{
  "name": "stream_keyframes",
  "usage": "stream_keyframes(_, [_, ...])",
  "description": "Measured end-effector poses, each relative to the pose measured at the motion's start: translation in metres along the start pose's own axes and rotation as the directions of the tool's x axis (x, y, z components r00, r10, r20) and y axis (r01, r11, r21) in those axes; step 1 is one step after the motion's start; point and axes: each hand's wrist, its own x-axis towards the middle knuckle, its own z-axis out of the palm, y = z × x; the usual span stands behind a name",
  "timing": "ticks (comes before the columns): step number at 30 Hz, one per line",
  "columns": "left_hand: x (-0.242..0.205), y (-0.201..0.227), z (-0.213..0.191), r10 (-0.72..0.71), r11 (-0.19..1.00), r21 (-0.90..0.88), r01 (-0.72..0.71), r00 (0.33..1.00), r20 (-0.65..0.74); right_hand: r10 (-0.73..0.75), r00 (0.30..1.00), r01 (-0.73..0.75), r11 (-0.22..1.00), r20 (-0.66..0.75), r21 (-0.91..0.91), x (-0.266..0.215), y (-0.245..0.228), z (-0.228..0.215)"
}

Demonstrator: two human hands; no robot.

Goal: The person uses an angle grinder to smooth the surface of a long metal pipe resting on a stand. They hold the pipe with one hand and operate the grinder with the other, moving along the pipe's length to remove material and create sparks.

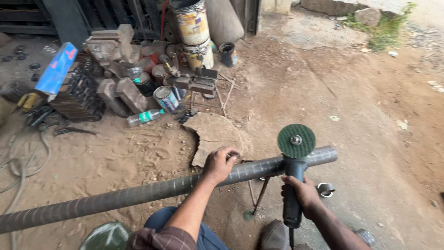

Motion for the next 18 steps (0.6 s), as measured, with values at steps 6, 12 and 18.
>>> stream_keyframes(6, [-0.001, 0.006, -0.004, 0.014, 1.000, 0.001, -0.014, 1.000, -0.007, 0.007, 1.000, -0.007, 1.000, -0.003, 0.019, 0.000, 0.000, 0.004])
stream_keyframes(12, [-0.001, 0.011, -0.008, 0.035, 0.999, 0.002, -0.035, 0.999, -0.017, 0.017, 1.000, -0.016, 1.000, -0.010, 0.014, 0.004, 0.003, 0.002])
stream_keyframes(18, [-0.003, 0.012, -0.009, 0.013, 1.000, 0.013, -0.013, 1.000, -0.014, 0.008, 1.000, -0.008, 1.000, -0.006, 0.021, 0.003, 0.003, 0.002])
